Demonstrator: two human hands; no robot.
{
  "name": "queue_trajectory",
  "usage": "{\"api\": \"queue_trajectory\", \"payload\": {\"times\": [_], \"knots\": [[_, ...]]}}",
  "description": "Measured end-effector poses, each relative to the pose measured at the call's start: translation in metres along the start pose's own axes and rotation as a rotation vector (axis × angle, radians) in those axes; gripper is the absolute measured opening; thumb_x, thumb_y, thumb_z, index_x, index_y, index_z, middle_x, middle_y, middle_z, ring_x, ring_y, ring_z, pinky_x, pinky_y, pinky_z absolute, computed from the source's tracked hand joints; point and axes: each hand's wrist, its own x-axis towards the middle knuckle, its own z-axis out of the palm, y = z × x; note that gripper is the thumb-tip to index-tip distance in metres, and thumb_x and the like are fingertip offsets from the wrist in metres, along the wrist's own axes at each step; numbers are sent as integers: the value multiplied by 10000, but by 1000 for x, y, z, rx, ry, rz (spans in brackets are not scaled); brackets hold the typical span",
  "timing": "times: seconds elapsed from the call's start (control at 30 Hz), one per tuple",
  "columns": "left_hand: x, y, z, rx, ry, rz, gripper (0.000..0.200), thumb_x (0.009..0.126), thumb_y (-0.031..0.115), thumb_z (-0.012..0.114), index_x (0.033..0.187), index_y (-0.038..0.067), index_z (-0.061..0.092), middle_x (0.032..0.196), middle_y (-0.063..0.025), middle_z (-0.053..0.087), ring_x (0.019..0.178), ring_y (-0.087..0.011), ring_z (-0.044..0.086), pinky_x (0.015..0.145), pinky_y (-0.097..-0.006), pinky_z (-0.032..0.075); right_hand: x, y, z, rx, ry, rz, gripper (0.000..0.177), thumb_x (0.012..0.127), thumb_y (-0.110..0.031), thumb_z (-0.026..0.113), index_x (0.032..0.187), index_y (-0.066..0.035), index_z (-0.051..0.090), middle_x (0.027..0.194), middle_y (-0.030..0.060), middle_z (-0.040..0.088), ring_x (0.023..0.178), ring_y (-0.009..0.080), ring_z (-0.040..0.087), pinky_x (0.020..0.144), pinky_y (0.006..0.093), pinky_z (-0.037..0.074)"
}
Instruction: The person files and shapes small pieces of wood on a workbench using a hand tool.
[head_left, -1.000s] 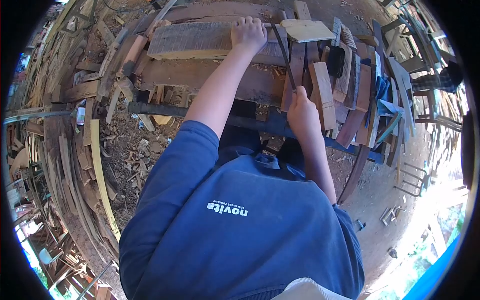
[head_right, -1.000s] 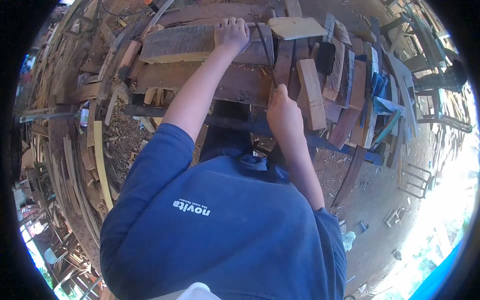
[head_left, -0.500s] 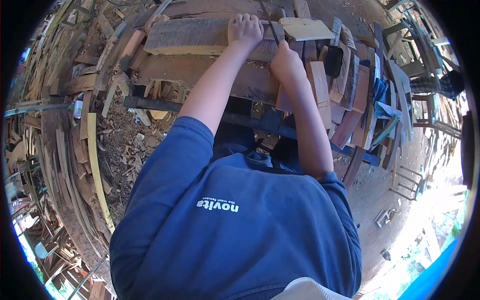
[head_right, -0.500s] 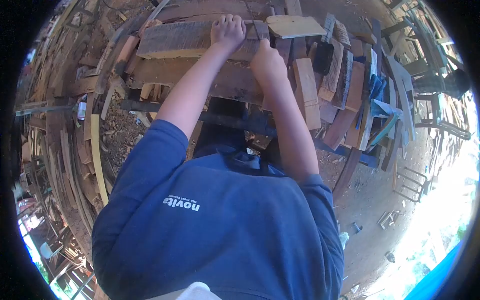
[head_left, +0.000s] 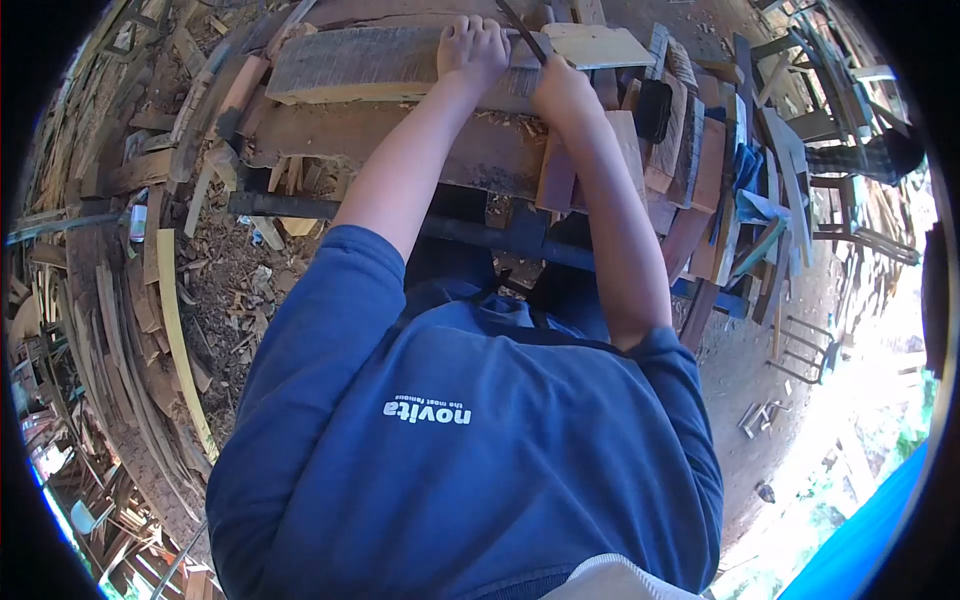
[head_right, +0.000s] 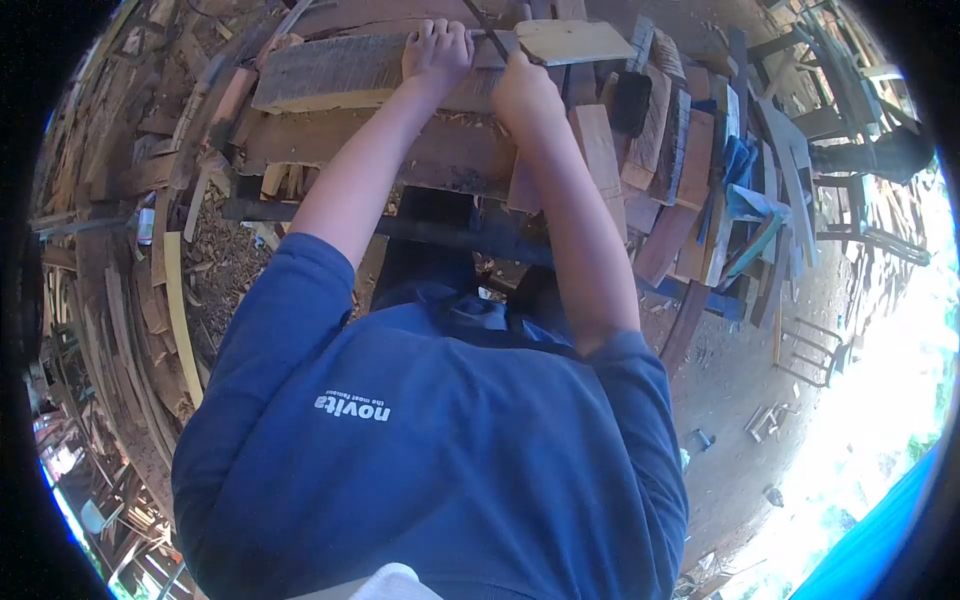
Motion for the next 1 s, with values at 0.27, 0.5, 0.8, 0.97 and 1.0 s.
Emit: {"api": "queue_trajectory", "payload": {"times": [0.27,0.5,0.8,0.97,1.0], "knots": [[-5,6,-6,-59,63,19,341,960,337,402,989,89,634,1072,-108,639,1090,-273,552,923,-468,434,-59,22,12,473,468,-146,229,952,-212,532,1083,-23,528,881,308,646,860,504,615,736,559,491],[-8,10,-6,-70,203,10,314,963,323,421,905,84,617,974,-96,648,1011,-291,591,855,-499,459,-162,134,-51,195,656,277,367,920,-182,576,1251,-42,500,991,252,673,941,440,646,790,497,514],[-23,76,-51,-457,17,-139,412,1011,438,406,992,40,513,920,-196,658,728,-380,654,644,-529,515,-173,216,-26,169,784,126,574,857,-63,597,1377,49,381,1293,307,497,1216,456,483,1026,479,408],[-34,176,-65,-1022,-56,-161,427,976,373,550,1031,-48,506,927,-274,642,858,-422,659,758,-514,495,-212,215,18,279,909,205,501,870,-27,581,1340,38,419,1269,269,519,1197,397,518,1022,421,413],[-40,198,-107,-1433,-381,-385,408,947,345,605,1028,-45,514,937,-265,647,907,-413,647,790,-486,492,-220,216,24,241,909,184,491,873,-14,581,1339,22,432,1255,249,535,1185,360,543,1021,396,421]]}}
